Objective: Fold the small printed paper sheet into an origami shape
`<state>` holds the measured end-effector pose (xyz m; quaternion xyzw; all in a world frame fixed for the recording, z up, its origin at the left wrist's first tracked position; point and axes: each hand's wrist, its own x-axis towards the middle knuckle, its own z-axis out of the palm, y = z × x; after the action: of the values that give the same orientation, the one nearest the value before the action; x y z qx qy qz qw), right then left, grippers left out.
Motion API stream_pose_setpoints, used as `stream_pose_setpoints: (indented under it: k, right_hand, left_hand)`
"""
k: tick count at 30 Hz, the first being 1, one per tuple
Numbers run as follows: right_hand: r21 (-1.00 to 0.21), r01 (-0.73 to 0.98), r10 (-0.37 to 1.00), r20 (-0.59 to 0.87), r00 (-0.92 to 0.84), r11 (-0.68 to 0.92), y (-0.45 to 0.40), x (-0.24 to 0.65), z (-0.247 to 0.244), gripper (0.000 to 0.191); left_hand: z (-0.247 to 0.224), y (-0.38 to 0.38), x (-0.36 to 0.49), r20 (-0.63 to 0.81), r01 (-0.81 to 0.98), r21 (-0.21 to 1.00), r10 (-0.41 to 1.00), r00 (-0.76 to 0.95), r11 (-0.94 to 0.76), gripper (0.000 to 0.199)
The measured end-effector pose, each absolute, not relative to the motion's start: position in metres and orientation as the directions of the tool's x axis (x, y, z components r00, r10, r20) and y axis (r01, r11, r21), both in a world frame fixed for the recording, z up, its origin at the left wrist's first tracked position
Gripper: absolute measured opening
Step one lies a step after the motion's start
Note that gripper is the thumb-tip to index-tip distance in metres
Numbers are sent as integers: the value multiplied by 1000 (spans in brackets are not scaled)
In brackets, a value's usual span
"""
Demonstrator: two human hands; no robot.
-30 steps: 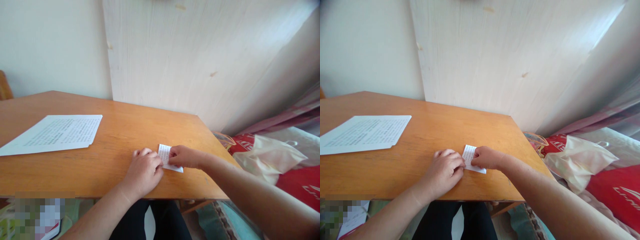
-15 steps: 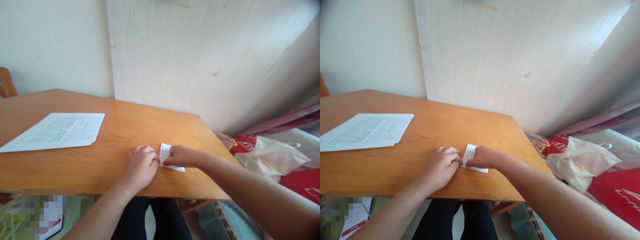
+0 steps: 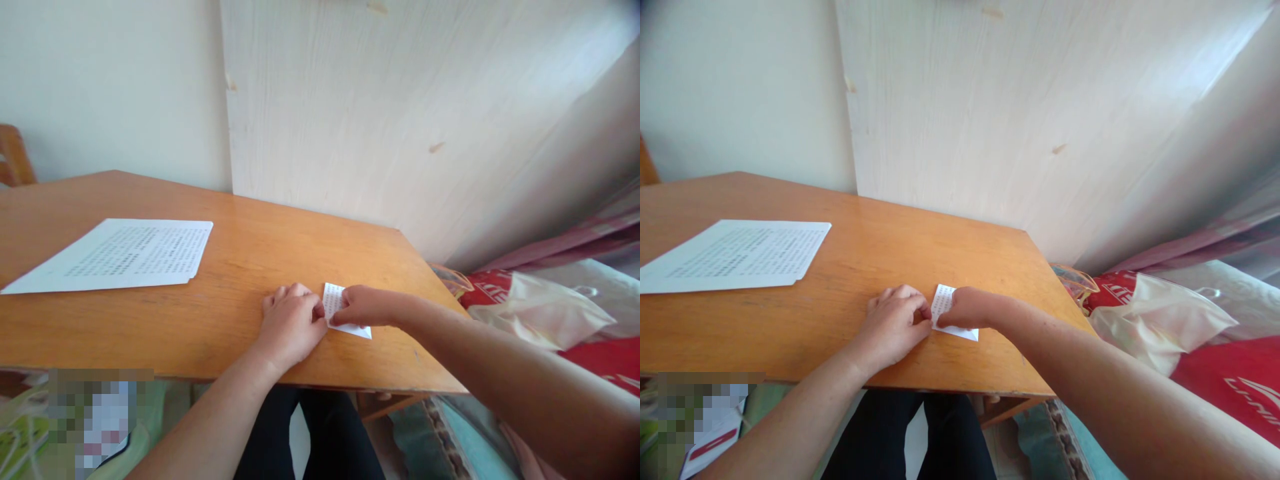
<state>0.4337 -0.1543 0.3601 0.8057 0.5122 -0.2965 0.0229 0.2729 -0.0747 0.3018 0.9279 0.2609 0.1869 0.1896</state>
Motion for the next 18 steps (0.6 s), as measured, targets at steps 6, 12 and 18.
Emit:
stream_pose_setpoints:
  k: [6,12,18]
  right_hand:
    - [-299,829,800,-540,262,-473,-154,446,354,21]
    - [-288,828,791,-549,269,-481,-152,447,357,19]
    - [-215,849,794,-515,322,-484,-154,455,362,22]
  left_hand:
    - [304,-74,273,230,417,460,560,796,-783,9]
    - [305,-73,273,230,414,469,561,796,-780,9]
    - [304,-73,273,223,422,469,567,793,-776,9]
